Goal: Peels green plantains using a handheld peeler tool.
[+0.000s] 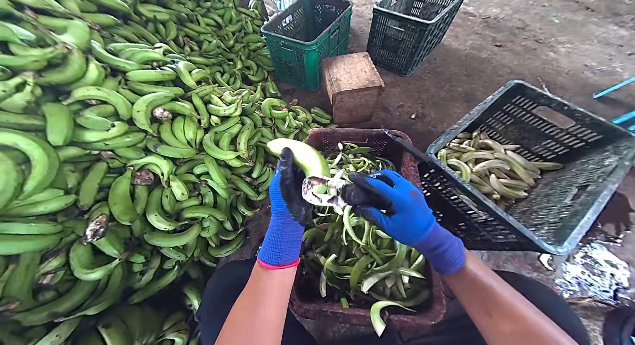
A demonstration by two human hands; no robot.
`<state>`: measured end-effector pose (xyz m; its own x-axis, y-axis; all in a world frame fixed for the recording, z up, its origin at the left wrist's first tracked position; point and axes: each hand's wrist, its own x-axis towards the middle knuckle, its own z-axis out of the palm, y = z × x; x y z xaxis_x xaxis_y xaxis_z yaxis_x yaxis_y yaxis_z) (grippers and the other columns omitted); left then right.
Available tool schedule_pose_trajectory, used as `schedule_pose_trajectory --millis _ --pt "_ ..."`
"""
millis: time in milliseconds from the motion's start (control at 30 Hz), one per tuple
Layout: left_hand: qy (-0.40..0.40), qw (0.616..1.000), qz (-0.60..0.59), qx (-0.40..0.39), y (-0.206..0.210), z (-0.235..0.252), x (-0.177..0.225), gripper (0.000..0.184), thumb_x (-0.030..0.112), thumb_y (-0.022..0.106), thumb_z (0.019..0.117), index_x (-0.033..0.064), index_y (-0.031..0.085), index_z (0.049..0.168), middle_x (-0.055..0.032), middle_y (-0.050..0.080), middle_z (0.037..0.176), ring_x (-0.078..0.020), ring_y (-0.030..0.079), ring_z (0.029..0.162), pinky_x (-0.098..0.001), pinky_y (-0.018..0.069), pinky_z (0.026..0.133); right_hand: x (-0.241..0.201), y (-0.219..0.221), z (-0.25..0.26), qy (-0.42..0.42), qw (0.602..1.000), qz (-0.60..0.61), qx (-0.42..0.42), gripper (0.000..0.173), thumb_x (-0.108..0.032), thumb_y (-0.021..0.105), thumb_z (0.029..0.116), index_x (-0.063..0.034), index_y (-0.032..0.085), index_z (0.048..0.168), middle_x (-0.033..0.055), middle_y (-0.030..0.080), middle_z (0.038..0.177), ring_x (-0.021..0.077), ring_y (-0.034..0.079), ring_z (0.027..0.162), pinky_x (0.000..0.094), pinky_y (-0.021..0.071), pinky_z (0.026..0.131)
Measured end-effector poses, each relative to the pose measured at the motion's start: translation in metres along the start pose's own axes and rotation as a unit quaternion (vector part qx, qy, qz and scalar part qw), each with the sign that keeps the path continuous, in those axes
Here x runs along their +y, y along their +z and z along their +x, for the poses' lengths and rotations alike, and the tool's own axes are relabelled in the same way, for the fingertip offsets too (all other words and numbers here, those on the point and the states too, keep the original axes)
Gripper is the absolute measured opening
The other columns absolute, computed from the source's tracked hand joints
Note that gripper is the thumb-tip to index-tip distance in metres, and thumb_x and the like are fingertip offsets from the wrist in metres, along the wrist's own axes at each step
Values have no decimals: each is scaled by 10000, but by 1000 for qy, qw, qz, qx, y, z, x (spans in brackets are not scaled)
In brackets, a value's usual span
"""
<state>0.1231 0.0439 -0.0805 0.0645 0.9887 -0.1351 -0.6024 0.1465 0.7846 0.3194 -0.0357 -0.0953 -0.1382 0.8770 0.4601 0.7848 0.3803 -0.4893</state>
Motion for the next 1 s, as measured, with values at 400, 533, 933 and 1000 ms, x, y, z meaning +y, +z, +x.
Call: schedule_pose_trajectory --millis 400,533,933,1000 --pt "75 993 -74 -50 12 -3 -3 329 364 397 1095 145 538 1297 -40 671 1132 -141 674 1033 -344 585 872 -1 -17 15 32 998 -48 21 501 -351 621 906 -151 674 1361 193 679 1188 385 669 1031 575 539 801" --pt "-9 981 32 -190 10 -13 4 320 360 353 1100 187 576 1251 22 690 959 -52 685 839 -230 594 726 10 -37 20 60 998 3 -13 501 -289 572 941 -156 618 1421 147 659 1219 316 654 1070 544 542 858" --pt "-104 871 425 -225 13 -20 -9 564 345 345 1104 167 227 1627 -159 487 1504 -214 535 1301 -419 420 1093 31 -32 29 221 969 62 -93 421 -337 399 1111 -143 606 1421 142 676 1313 314 647 1199 600 468 1024" --pt "-119 915 354 -155 12 -18 -11 532 384 383 1092 197 317 1586 -113 600 1332 -162 620 1101 -360 515 940 26 -23 24 198 977 52 -66 410 -289 478 1079 -145 578 1450 154 670 1304 323 655 1166 595 496 992"
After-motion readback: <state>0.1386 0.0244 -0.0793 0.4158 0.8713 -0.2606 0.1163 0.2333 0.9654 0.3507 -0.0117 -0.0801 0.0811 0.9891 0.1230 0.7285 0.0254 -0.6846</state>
